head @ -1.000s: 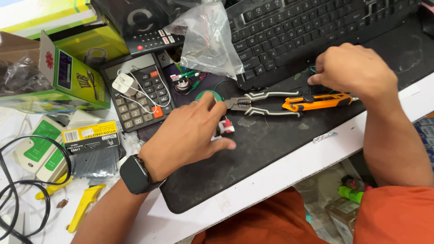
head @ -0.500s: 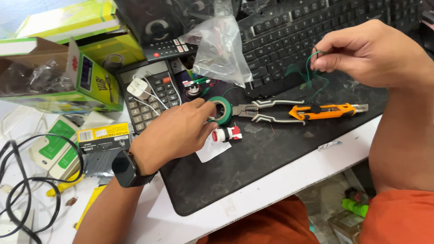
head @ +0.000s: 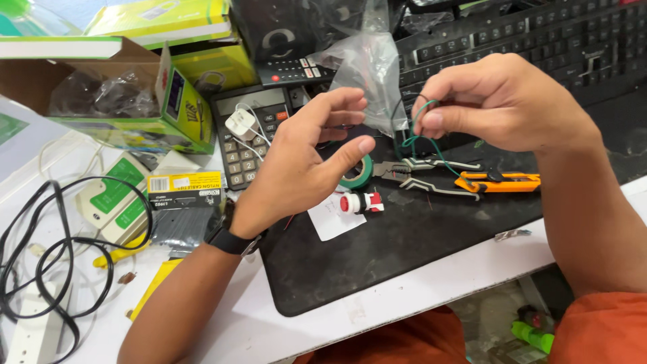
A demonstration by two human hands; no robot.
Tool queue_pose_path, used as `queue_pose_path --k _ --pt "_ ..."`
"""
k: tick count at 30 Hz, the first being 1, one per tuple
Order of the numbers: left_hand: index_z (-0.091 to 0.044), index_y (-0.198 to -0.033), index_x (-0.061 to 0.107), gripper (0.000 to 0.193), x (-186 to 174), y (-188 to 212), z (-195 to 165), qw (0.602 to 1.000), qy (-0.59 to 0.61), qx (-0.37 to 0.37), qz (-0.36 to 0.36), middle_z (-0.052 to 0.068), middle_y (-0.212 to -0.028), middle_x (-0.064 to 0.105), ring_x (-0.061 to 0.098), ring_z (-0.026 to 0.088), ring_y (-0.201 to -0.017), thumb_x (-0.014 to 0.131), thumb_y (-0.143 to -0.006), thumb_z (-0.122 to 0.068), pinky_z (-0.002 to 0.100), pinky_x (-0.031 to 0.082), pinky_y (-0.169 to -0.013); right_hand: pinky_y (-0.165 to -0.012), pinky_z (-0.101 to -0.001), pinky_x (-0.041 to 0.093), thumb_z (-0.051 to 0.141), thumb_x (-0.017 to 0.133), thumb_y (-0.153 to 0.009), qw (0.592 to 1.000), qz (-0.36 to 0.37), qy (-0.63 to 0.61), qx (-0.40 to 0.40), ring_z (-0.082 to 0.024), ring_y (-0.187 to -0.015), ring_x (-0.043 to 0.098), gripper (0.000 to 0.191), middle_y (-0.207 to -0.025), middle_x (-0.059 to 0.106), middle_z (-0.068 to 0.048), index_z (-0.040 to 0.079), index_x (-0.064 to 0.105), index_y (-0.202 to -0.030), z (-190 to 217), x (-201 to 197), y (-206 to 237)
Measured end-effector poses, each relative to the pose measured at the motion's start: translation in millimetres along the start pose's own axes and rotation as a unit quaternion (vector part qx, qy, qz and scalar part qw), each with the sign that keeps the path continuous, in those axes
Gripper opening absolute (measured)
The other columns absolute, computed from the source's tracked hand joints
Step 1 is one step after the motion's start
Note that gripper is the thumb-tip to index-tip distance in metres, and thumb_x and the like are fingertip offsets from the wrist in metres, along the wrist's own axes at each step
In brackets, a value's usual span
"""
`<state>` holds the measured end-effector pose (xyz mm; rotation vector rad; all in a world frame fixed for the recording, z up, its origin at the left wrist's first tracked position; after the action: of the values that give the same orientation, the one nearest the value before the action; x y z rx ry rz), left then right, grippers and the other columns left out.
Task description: The person strips and twists the ends of green and red wires by hand, then uses pliers to cut and crimp the wire ends. They wrap connections with electrical tape and attach the wires to a small white electrical component on the desk, working over a cluttered work mat.
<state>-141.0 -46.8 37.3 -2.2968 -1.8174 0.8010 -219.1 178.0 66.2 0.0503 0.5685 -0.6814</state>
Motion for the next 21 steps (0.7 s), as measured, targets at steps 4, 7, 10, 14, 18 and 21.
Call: queue_pose_path --k 4,7,10,14,18,21 --pt "-0.001 -0.148 0.049 0.051 2.1 0.4 6.1 0.994 0.11 -0.019 0.002 0.01 -0.135 0.067 0.066 0.015 -0.123 0.071 -0.104 -0.016 0.031 0.059 -0.103 -0.079 -0.0254 0.06 0.006 0.067 -0.098 0.999 0.028 -0.023 -0.023 -0.011 -0.085 0.071 0.013 -0.092 0.074 -0.005 -0.002 0.07 -0.108 6.0 10.8 -17.0" --pt "-0.001 -0.141 0.059 0.041 4.2 0.5 14.4 0.989 0.128 -0.074 -0.004 0.006 -0.111 0.075 0.069 0.008 -0.098 0.069 -0.103 -0.014 0.025 0.059 -0.086 -0.08 -0.0257 0.059 0.005 0.067 -0.098 0.998 0.034 -0.052 -0.028 -0.011 -0.086 0.07 0.013 -0.094 0.073 -0.004 -0.003 0.069 -0.109 8.7 15.6 -26.3" --pt "0.0 -0.134 0.063 0.035 5.7 0.5 17.3 0.982 0.172 -0.071 -0.017 0.001 -0.104 0.074 0.064 0.004 -0.087 0.069 -0.102 -0.012 0.022 0.053 -0.073 -0.078 -0.026 0.06 0.005 0.066 -0.098 0.998 0.02 -0.062 0.003 -0.011 -0.084 0.07 0.014 -0.092 0.073 -0.005 -0.003 0.07 -0.109 6.4 18.5 -34.2" --pt "0.001 -0.117 0.072 0.02 6.3 0.1 27.2 0.984 0.131 -0.117 -0.026 0.003 -0.09 0.075 0.07 0.006 -0.08 0.069 -0.102 -0.012 0.022 0.058 -0.068 -0.076 -0.0289 0.059 0.008 0.063 -0.102 0.991 0.013 -0.132 0.013 -0.013 -0.083 0.068 0.018 -0.097 0.072 -0.007 -0.003 0.067 -0.116 6.3 24.4 -44.3" --pt "0.001 -0.115 0.07 0.019 3.9 -0.7 35.7 0.975 0.174 -0.128 -0.05 0.003 -0.094 0.076 0.074 0.007 -0.085 0.067 -0.101 -0.011 0.024 0.063 -0.07 -0.075 -0.0314 0.06 0.017 0.055 -0.101 0.949 0.011 -0.31 0.056 -0.017 -0.084 0.073 0.028 -0.104 0.074 -0.01 0.0 0.062 -0.122 3.6 23.1 -52.0" --pt "0.001 -0.116 0.07 0.019 0.2 -0.2 42.0 0.972 0.19 -0.131 -0.053 0.004 -0.095 0.075 0.075 0.009 -0.087 0.066 -0.101 -0.011 0.025 0.064 -0.072 -0.078 -0.0309 0.06 0.019 0.057 -0.098 0.931 -0.003 -0.361 0.063 -0.018 -0.087 0.075 0.029 -0.107 0.074 -0.011 0.002 0.062 -0.121 0.2 17.6 -54.1"
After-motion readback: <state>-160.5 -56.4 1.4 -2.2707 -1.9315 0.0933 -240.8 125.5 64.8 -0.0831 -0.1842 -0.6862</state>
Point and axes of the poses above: each hand's wrist, its own y-axis away from the middle knuckle, its own x-axis out of the palm, z = x × y, the point moved 5 cm from there along -y, towards the middle knuckle
